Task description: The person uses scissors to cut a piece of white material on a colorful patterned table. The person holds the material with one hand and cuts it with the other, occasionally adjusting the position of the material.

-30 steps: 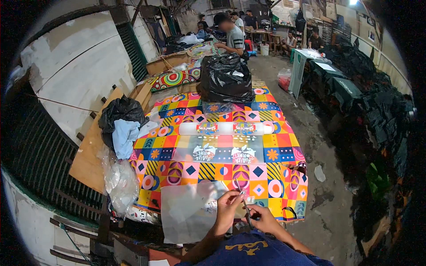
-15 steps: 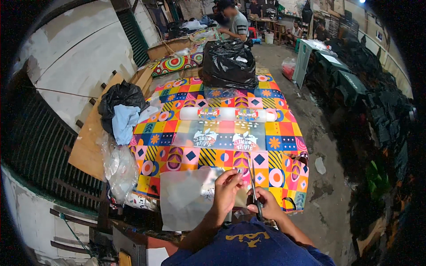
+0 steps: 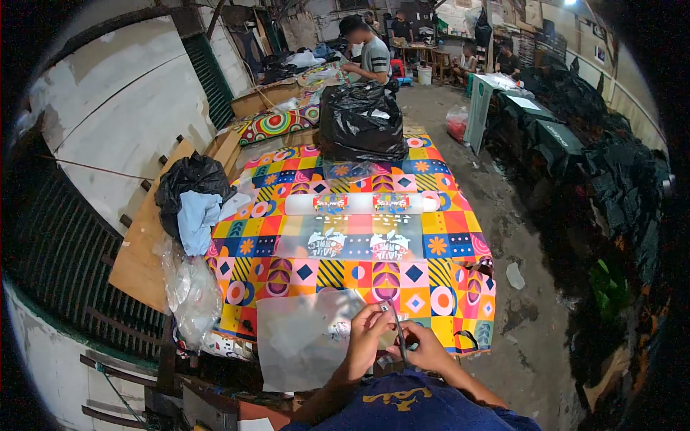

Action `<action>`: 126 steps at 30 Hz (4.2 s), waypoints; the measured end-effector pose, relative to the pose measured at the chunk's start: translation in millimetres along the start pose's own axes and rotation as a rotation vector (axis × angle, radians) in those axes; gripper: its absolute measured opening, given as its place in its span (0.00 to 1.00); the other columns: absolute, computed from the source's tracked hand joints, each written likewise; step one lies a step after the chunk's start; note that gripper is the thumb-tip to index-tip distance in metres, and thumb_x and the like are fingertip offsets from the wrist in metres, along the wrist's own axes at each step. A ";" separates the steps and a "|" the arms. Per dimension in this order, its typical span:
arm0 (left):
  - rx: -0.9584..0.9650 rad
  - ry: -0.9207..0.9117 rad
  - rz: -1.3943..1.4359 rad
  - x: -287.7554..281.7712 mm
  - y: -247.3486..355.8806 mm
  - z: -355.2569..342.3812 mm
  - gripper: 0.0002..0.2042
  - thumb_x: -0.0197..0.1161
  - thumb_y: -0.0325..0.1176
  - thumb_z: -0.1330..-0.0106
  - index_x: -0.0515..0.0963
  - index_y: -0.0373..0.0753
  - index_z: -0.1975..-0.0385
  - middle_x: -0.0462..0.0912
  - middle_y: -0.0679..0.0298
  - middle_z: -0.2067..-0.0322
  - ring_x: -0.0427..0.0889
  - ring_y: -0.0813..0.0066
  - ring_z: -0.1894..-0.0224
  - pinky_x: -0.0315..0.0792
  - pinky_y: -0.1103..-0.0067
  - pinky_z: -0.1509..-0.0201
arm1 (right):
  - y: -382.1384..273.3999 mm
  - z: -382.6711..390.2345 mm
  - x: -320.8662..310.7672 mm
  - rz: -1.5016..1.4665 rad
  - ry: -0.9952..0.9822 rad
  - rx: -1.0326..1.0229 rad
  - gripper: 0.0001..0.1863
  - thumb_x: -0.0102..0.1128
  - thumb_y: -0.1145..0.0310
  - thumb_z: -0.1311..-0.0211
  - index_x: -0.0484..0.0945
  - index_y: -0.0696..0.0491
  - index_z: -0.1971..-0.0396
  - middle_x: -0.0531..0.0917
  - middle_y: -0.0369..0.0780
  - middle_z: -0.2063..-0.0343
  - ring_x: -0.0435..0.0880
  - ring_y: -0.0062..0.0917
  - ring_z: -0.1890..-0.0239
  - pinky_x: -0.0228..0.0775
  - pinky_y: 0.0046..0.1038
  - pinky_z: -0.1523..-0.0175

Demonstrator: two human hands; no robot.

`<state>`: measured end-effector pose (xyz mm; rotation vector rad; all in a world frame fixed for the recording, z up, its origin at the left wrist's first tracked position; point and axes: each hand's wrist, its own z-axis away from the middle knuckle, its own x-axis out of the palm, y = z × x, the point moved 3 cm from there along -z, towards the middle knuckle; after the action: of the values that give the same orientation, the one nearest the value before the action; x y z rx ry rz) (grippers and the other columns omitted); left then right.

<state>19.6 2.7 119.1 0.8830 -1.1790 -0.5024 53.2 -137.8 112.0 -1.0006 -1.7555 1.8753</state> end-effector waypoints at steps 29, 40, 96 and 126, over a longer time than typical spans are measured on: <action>-0.010 0.324 0.185 -30.1 -94.4 34.6 0.06 0.57 0.28 0.35 0.71 0.35 0.62 0.78 0.61 0.64 0.78 0.75 0.67 0.76 0.75 0.57 | -18.9 176.7 -293.4 -0.268 1.610 -0.402 0.06 0.61 0.67 0.41 0.74 0.51 0.71 0.77 0.29 0.77 0.63 0.06 0.85 0.48 0.12 0.83; -0.081 0.255 0.052 -36.2 -141.8 51.4 0.09 0.55 0.26 0.35 0.72 0.30 0.58 0.79 0.56 0.61 0.79 0.71 0.66 0.79 0.71 0.58 | 81.0 221.3 -344.6 -0.375 1.696 -0.225 0.13 0.59 0.61 0.39 0.68 0.47 0.80 0.66 0.27 0.87 0.59 0.07 0.90 0.48 0.13 0.86; -0.054 0.289 -0.009 0.0 -92.3 -16.1 0.08 0.61 0.32 0.39 0.76 0.35 0.64 0.75 0.67 0.79 0.71 0.81 0.79 0.66 0.84 0.76 | 118.9 32.7 4.2 -0.320 -0.225 0.143 0.15 0.62 0.76 0.47 0.71 0.56 0.59 0.78 0.36 0.65 0.77 0.19 0.61 0.68 0.21 0.53; 0.136 -0.008 0.145 31.1 5.5 -48.9 0.08 0.55 0.24 0.36 0.72 0.30 0.59 0.79 0.60 0.69 0.80 0.71 0.65 0.76 0.75 0.58 | 13.7 -13.9 -46.4 -0.407 -0.042 -0.124 0.19 0.68 0.74 0.50 0.68 0.55 0.60 0.75 0.34 0.69 0.74 0.19 0.63 0.66 0.23 0.56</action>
<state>75.1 -1.4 135.8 0.9043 -1.2852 -0.3107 97.0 -162.6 110.1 -0.5871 -1.9450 1.5581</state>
